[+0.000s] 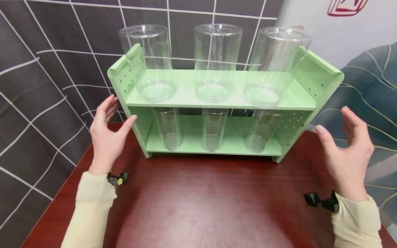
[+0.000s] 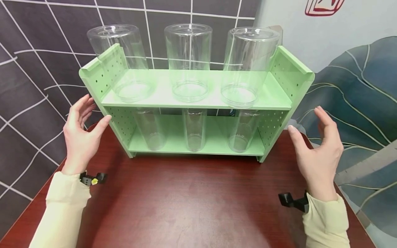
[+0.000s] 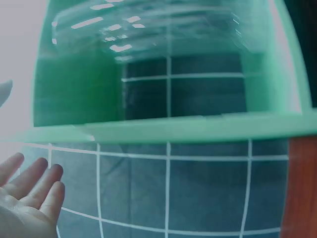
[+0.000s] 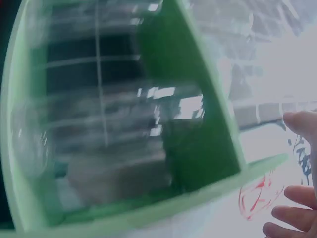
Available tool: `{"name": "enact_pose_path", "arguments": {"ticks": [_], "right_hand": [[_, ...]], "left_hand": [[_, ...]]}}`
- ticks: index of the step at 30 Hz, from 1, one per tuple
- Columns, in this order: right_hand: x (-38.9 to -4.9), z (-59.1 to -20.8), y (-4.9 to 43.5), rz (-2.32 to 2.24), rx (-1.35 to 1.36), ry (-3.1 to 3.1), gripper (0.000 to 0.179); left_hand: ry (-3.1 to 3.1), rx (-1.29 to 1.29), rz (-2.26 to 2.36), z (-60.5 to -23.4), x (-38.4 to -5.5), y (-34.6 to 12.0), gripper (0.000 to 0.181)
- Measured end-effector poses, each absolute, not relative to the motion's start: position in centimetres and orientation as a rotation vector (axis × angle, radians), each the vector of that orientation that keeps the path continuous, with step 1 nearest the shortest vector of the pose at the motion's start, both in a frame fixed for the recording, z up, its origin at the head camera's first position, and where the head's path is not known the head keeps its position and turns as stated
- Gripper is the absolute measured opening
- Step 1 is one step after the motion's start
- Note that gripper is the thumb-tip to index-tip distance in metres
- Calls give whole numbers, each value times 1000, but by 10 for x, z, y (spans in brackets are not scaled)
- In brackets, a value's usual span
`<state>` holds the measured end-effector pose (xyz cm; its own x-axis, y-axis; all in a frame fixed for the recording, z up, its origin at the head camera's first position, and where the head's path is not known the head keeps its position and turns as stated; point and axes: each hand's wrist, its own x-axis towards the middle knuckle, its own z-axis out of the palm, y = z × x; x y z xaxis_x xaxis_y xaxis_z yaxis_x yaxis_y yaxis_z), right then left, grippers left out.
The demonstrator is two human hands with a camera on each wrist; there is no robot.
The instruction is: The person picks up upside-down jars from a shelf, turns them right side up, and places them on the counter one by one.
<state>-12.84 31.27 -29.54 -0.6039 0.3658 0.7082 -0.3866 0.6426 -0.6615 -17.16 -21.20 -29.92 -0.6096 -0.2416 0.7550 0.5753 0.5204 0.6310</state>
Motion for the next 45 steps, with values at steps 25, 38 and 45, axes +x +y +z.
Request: {"name": "enact_pose_path", "arguments": {"ticks": [25, 38, 45], "right_hand": [[-133, -258, 242, 1334, 164, -1915, 72], [-179, -226, 223, 1170, 104, -2300, 104], [-188, -219, 220, 1162, 9, -2399, 116]], "left_hand": [[-1613, -69, -1362, -279, -210, -197, 36], [-1683, 6, -1211, -276, -206, -199, 34], [-1694, 4, -1176, -275, -206, -199, 33]]}}
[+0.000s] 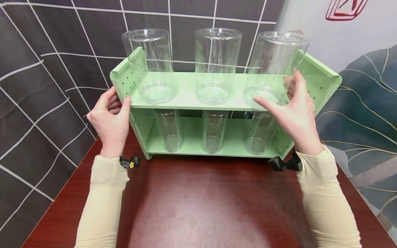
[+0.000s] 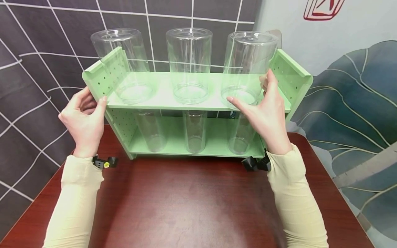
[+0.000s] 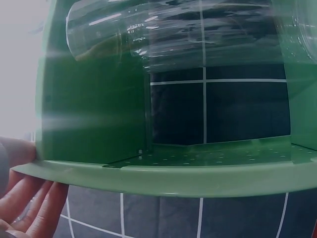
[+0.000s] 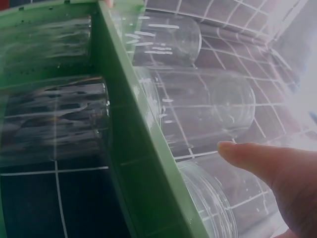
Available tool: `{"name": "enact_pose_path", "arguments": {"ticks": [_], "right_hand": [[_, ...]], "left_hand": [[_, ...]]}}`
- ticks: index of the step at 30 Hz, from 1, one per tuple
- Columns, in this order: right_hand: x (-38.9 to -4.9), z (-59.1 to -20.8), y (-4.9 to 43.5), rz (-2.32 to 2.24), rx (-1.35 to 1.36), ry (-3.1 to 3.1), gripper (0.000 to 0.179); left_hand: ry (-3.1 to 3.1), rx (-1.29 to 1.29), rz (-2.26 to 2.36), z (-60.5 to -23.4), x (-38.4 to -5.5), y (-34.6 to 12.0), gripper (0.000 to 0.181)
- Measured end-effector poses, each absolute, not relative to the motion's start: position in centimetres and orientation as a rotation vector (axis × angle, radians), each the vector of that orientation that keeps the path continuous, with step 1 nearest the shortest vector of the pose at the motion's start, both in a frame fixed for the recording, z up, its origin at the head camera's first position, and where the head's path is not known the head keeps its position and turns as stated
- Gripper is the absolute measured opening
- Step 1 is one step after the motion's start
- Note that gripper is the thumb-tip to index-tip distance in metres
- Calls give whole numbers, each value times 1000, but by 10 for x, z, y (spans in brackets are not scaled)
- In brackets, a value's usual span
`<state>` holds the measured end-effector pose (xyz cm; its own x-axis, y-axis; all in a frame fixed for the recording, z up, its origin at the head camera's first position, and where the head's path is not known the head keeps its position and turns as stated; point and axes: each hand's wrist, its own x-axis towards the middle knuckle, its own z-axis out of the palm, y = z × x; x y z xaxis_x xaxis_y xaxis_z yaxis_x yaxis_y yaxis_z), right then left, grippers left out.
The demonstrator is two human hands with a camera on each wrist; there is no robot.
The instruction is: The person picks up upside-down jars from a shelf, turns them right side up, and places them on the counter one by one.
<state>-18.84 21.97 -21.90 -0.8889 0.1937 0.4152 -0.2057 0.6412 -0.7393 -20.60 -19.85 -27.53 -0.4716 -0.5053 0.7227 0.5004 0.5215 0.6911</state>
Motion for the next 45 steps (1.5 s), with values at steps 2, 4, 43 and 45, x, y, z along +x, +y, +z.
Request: {"name": "enact_pose_path", "arguments": {"ticks": [2, 4, 43, 45], "right_hand": [[-190, -218, 219, 1170, -2, -2404, 116], [-192, -218, 219, 1192, -6, -2405, 115], [-134, -222, 223, 1634, 399, -1823, 90], [-133, -224, 223, 1690, 451, -1782, 91]], "left_hand": [[-1698, 8, -1163, -276, -206, -199, 33], [-1703, 14, -1153, -276, -206, -199, 34], [-1741, -3, -1114, -275, -205, -201, 33], [-1744, -1, -1109, -276, -205, -202, 33]]}}
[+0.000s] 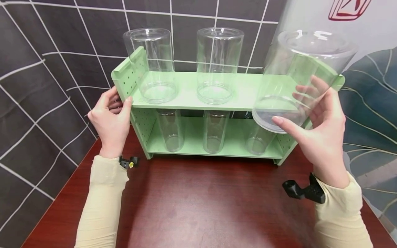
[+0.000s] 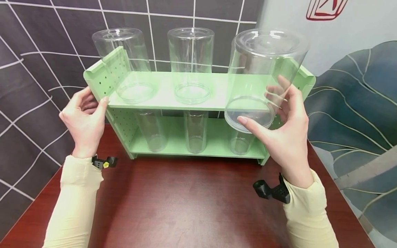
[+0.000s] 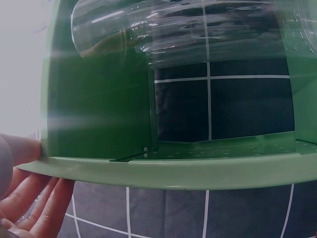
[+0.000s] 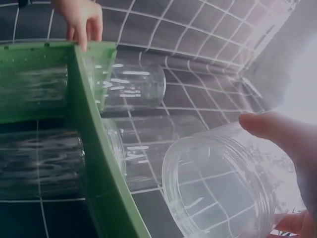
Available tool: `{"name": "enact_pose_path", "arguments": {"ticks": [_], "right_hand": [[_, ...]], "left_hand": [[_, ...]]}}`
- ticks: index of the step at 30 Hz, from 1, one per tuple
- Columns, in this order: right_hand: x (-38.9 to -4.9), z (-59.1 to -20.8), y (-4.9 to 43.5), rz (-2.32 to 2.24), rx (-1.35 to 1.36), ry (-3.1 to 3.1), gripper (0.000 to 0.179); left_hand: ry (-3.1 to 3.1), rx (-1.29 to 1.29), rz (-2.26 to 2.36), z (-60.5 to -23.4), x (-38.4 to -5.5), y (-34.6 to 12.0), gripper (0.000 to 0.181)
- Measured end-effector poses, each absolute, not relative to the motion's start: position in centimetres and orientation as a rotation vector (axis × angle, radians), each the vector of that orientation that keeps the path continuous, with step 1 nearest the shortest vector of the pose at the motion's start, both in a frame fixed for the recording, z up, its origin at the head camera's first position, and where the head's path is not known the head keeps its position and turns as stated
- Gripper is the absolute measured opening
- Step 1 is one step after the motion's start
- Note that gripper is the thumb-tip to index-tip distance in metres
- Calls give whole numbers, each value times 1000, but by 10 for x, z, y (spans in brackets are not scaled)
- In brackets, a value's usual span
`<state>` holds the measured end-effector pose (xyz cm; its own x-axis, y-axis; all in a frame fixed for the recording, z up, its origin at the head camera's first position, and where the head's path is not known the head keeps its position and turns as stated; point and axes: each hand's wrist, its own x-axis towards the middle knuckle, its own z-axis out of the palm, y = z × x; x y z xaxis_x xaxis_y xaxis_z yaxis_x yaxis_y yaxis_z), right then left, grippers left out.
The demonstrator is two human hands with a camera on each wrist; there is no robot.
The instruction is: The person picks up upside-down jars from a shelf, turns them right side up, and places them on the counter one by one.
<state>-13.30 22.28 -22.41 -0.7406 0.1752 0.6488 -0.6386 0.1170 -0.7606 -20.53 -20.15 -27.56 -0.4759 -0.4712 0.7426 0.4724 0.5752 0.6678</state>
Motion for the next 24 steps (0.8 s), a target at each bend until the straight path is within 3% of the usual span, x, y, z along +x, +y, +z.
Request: {"name": "enact_pose_path", "arguments": {"ticks": [15, 24], "right_hand": [[-119, -247, 223, 1693, 726, -1784, 97], [-108, -267, 218, 1344, 680, -2081, 111]], "left_hand": [[-1741, -9, -1121, -276, -206, -202, 33], [-1746, -19, -1127, -276, -205, -202, 32]]}}
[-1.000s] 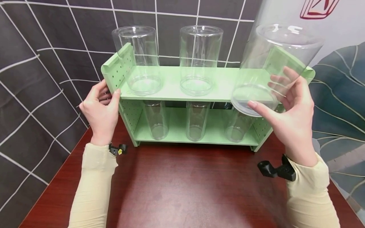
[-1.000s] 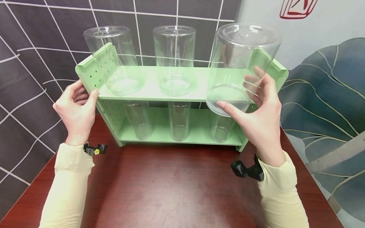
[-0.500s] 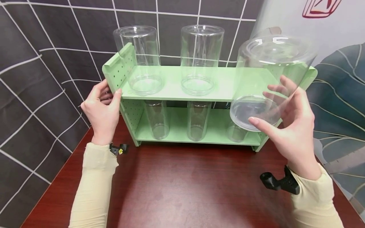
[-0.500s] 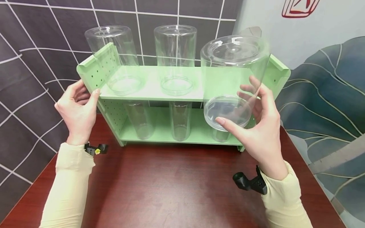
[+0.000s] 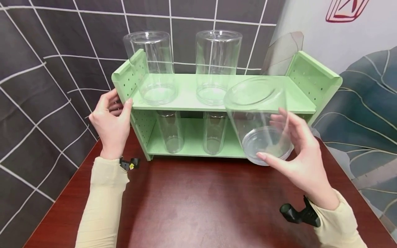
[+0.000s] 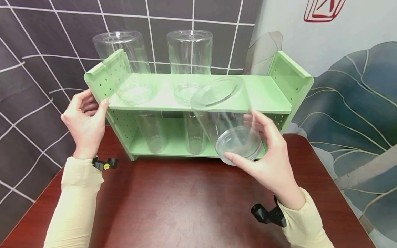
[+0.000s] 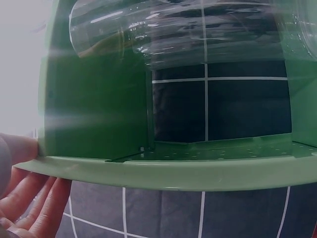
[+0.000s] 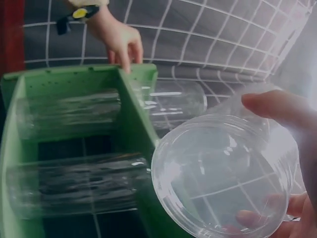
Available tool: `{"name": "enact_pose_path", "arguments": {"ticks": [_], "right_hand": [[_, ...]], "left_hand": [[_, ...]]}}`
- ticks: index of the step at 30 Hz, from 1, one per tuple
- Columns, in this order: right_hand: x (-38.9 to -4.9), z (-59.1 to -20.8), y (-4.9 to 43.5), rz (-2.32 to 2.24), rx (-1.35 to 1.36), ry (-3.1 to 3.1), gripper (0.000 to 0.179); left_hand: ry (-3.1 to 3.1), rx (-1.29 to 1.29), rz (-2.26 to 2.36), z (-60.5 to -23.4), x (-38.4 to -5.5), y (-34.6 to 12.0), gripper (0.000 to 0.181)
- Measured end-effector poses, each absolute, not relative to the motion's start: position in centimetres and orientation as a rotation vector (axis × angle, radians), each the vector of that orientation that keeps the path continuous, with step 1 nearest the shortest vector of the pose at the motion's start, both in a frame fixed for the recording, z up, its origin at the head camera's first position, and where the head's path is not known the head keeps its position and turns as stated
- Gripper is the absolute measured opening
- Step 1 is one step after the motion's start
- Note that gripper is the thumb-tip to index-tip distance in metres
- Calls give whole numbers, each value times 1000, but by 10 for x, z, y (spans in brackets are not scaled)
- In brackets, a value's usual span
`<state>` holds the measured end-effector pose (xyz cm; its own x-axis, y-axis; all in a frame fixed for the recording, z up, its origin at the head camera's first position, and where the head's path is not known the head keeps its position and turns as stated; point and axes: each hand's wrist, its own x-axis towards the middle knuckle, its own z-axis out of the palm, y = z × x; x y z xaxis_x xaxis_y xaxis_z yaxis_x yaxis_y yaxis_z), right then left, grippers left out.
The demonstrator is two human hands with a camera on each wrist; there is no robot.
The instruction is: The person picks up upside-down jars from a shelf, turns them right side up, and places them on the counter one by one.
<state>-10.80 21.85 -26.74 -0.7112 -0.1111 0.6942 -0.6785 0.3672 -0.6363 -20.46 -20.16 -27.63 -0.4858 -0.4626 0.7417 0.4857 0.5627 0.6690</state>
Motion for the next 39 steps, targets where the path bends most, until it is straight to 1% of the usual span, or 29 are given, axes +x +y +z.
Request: {"name": "enact_pose_path", "arguments": {"ticks": [2, 8, 11, 15, 18, 20, 27, 30, 34, 36, 39], "right_hand": [[-106, -272, 217, 1279, 695, -2128, 112], [-102, -284, 216, 1196, 731, -2245, 108], [-102, -291, 214, 1160, 745, -2319, 105], [-104, -299, 212, 1121, 755, -2405, 97], [-105, -305, 210, 1093, 731, -2470, 90], [-107, -309, 208, 1077, 726, -2499, 86], [-114, -321, 201, 1045, 751, -2533, 85], [-117, -324, 197, 1030, 793, -2523, 83], [-119, -329, 189, 1042, 857, -2496, 79], [-119, -331, 185, 1064, 887, -2487, 78], [-118, -333, 178, 1107, 915, -2487, 75]], "left_hand": [[-1748, -23, -1127, -276, -204, -201, 32], [-1751, -23, -1120, -277, -203, -200, 33], [-1736, -18, -1139, -276, -198, -197, 41], [-1632, -73, -1078, -272, -181, -181, 52], [-1536, -172, -971, -272, -164, -164, 48], [-1509, -269, -928, -276, -156, -154, 51], [-1695, -808, -867, -306, -133, -122, 72], [-1895, -975, -843, -317, -122, -109, 90], [-2173, -1060, -722, -332, -115, -96, 115], [-2267, -1073, -638, -341, -114, -91, 122], [-2336, -1072, -526, -353, -114, -88, 125]]}}
